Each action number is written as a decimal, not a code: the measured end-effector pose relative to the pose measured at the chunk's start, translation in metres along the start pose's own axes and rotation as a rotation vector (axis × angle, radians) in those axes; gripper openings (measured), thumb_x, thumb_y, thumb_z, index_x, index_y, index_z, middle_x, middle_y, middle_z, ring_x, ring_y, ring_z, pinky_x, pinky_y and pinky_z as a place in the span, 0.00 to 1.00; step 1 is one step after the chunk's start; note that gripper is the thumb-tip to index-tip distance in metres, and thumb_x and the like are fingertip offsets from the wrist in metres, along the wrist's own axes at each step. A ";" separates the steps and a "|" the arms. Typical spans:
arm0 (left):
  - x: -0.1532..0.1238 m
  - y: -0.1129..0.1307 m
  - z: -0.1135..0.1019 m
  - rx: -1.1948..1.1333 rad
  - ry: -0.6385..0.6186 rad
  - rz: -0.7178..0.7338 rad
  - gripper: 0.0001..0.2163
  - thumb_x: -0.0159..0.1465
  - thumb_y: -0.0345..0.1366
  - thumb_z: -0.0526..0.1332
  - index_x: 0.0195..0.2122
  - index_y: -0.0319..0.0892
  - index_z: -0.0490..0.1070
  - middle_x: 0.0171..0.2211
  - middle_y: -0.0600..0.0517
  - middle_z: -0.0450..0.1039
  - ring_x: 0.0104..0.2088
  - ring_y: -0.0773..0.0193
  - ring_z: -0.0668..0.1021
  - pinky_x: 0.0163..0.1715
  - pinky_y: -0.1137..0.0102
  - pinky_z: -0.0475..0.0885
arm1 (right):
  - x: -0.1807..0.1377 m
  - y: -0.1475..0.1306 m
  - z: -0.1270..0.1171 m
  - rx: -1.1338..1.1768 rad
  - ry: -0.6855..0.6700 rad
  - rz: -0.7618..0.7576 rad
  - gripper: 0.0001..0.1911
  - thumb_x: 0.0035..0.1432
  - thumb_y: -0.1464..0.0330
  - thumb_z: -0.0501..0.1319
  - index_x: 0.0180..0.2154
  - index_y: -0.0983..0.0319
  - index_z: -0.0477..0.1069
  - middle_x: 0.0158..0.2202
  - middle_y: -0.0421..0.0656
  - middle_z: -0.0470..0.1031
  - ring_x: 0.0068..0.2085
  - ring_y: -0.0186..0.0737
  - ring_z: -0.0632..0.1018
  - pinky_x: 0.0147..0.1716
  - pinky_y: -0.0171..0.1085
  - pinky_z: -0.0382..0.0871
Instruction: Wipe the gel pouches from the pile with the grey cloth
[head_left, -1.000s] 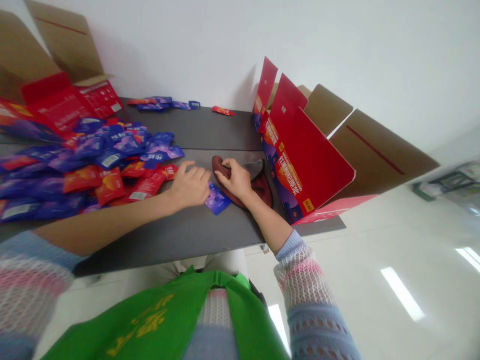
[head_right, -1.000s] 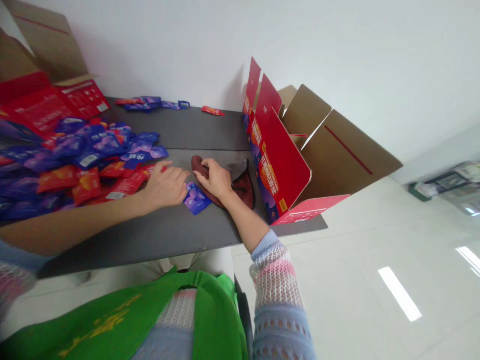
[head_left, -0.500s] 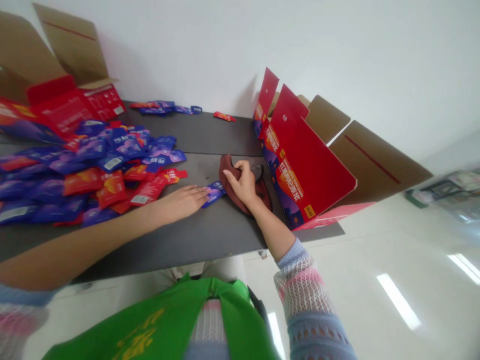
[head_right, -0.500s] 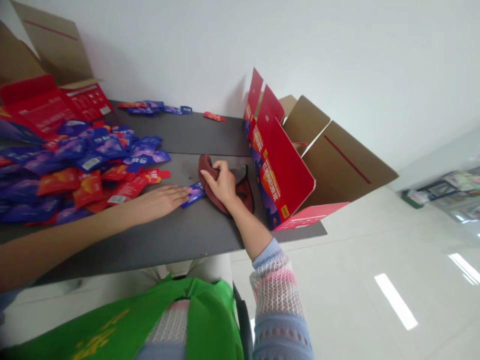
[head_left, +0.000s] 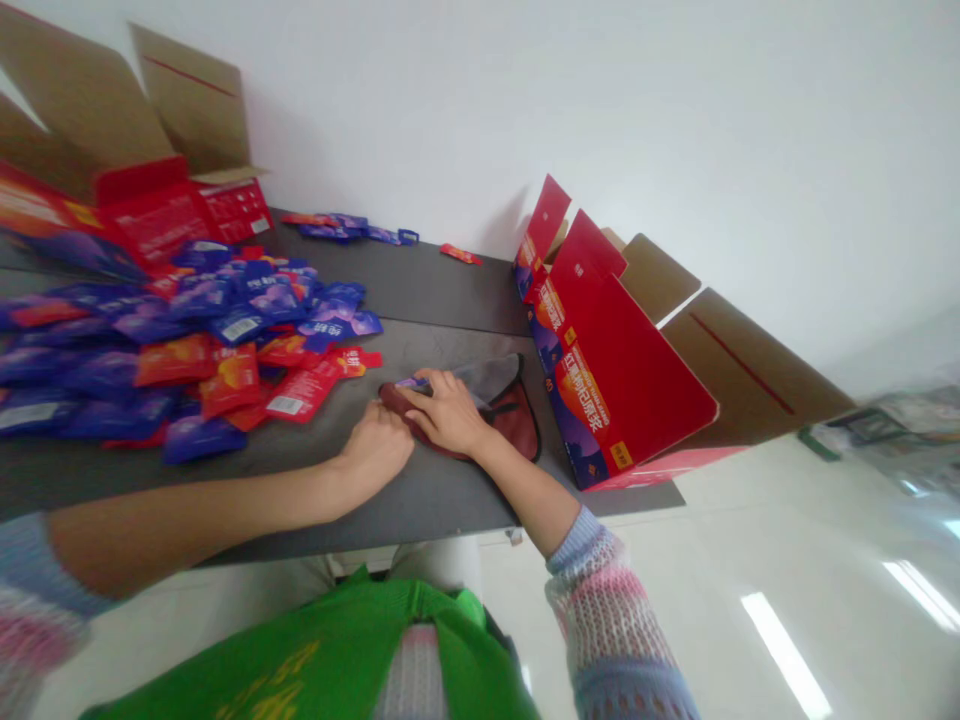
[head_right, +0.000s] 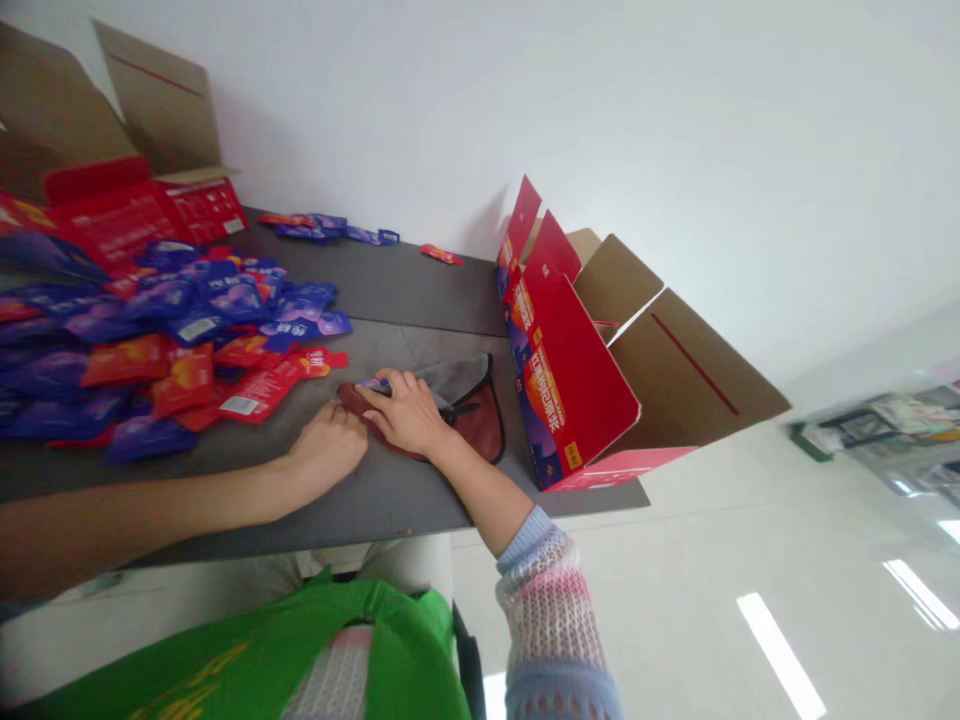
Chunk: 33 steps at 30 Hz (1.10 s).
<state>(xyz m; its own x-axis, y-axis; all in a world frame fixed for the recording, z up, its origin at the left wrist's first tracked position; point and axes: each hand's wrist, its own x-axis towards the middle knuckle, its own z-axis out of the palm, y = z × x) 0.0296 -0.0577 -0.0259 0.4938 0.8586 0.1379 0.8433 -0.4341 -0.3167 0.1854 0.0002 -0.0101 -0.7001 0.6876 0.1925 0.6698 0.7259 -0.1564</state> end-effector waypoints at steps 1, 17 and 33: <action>0.001 0.002 -0.002 0.004 -0.002 -0.008 0.16 0.59 0.20 0.53 0.36 0.27 0.82 0.34 0.27 0.80 0.37 0.44 0.83 0.41 0.54 0.74 | 0.001 -0.002 0.000 -0.031 -0.001 0.023 0.25 0.70 0.59 0.52 0.66 0.53 0.62 0.63 0.49 0.62 0.56 0.49 0.66 0.53 0.48 0.65; -0.013 -0.003 -0.002 -0.060 0.080 -0.031 0.19 0.64 0.17 0.50 0.49 0.19 0.77 0.48 0.21 0.75 0.42 0.45 0.83 0.42 0.59 0.73 | 0.013 0.025 0.001 -0.239 0.067 0.713 0.17 0.72 0.67 0.44 0.52 0.56 0.69 0.49 0.49 0.73 0.47 0.46 0.74 0.40 0.40 0.70; -0.007 -0.002 -0.011 -0.087 -0.009 0.033 0.17 0.63 0.19 0.52 0.47 0.19 0.76 0.38 0.26 0.78 0.37 0.48 0.82 0.36 0.60 0.70 | 0.004 -0.018 0.021 0.047 0.178 0.315 0.15 0.67 0.56 0.57 0.48 0.51 0.79 0.57 0.44 0.63 0.44 0.37 0.75 0.41 0.35 0.70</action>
<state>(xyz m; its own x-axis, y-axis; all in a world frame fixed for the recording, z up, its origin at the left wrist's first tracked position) 0.0264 -0.0655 -0.0161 0.5203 0.8455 0.1203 0.8419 -0.4842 -0.2382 0.1657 -0.0100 -0.0269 -0.4040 0.8666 0.2929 0.8308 0.4816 -0.2790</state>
